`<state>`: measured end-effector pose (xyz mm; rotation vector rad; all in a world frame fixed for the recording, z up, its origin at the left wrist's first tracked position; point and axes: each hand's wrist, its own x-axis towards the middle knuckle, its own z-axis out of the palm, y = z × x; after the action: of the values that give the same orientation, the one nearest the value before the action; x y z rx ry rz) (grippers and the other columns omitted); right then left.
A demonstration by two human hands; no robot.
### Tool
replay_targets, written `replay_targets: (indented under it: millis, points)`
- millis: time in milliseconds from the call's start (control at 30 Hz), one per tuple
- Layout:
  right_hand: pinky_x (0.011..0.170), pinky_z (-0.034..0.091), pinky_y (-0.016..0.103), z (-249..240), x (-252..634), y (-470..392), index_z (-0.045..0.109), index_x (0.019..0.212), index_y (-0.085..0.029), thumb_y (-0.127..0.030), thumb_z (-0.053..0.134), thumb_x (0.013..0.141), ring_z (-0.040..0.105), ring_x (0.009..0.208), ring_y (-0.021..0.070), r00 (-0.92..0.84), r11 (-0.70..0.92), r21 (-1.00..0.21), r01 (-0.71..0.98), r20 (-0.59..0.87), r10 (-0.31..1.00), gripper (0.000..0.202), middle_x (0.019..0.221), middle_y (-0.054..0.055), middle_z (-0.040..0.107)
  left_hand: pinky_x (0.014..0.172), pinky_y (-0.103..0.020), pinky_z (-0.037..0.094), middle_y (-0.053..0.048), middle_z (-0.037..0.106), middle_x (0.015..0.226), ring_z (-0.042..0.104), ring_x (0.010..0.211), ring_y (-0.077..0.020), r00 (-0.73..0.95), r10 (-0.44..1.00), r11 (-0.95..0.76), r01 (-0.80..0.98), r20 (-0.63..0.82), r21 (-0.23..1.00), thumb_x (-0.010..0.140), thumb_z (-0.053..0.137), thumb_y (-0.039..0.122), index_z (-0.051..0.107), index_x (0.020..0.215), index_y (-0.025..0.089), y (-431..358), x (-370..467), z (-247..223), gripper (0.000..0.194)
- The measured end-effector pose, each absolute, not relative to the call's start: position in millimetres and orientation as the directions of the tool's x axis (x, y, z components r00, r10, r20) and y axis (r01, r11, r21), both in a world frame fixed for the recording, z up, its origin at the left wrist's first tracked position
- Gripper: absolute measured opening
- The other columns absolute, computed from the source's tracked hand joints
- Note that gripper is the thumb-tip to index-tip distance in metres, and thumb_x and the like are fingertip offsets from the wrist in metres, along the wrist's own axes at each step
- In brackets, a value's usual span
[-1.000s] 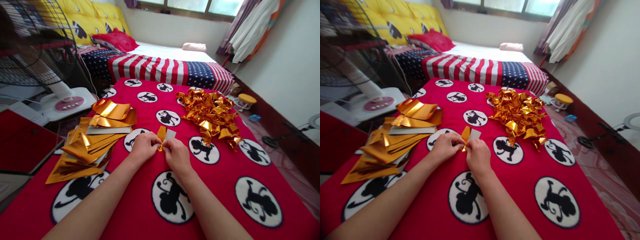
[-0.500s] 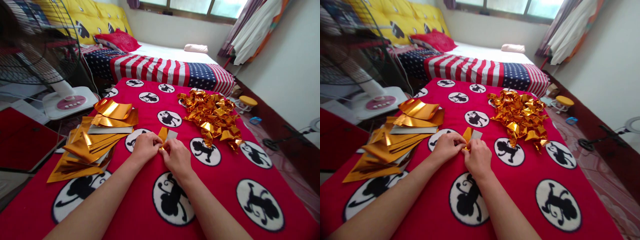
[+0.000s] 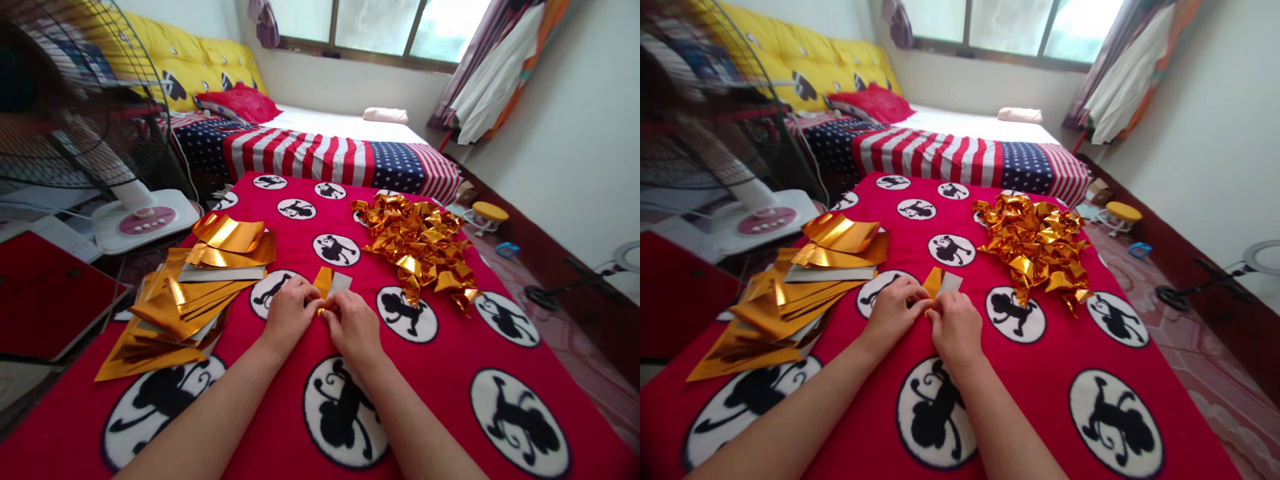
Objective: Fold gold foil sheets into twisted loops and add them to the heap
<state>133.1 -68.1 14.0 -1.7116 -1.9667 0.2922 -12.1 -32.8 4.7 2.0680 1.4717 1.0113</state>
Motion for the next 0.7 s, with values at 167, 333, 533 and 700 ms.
replay_targets:
  millis: [167, 333, 533, 700]
  points:
    - [0.068, 0.039, 0.027, 14, 135, -66, 0.058, 0.077, -0.022, -0.017, 0.06, 0.083, 0.057, 0.08, 0.0178, -0.067, 0.185, -0.527, 0.829, 0.235, 0.97, 0.008, 0.08, 0.001, 0.063, 0.074, -0.029, 0.048, -0.002, 0.06, 0.084, 0.059, 0.079, -0.0155, 0.199, 0.909, -0.41, 0.593, 0.367, 0.693, 0.075, 0.069, 0.014, 0.068, 0.075, 0.019, -39, -16, 5, 0.005]
    - [0.067, 0.038, 0.027, 12, 135, -65, 0.058, 0.076, -0.022, -0.012, 0.058, 0.08, 0.057, 0.079, 0.0182, -0.061, 0.178, -0.517, 0.837, 0.234, 0.97, 0.011, 0.08, 0.001, 0.063, 0.077, -0.03, 0.049, -0.003, 0.061, 0.087, 0.06, 0.082, -0.0165, 0.204, 0.9, -0.425, 0.609, 0.385, 0.67, 0.073, 0.073, 0.021, 0.069, 0.073, 0.02, -43, -16, 5, 0.004]
    - [0.067, 0.04, 0.027, 20, 141, -46, 0.061, 0.08, -0.022, -0.017, 0.055, 0.084, 0.059, 0.079, 0.0177, 0.027, 0.13, -0.521, 0.843, 0.283, 0.959, 0.01, 0.087, 0.002, 0.063, 0.076, -0.03, 0.049, -0.003, 0.062, 0.089, 0.06, 0.082, -0.0167, 0.211, 0.913, -0.401, 0.62, 0.349, 0.674, 0.072, 0.074, 0.019, 0.07, 0.073, 0.02, -42, -16, 6, 0.004]
    - [0.078, 0.043, 0.032, 25, 138, -7, 0.062, 0.103, -0.02, -0.031, 0.06, 0.085, 0.057, 0.099, 0.0236, 0.095, 0.09, -0.502, 0.86, 0.331, 0.939, 0.022, 0.106, 0.009, 0.064, 0.08, -0.03, 0.05, -0.004, 0.062, 0.092, 0.061, 0.086, -0.017, 0.256, 0.905, -0.426, 0.548, 0.34, 0.72, 0.072, 0.072, 0.013, 0.072, 0.075, 0.02, -39, -15, 4, 0.008]
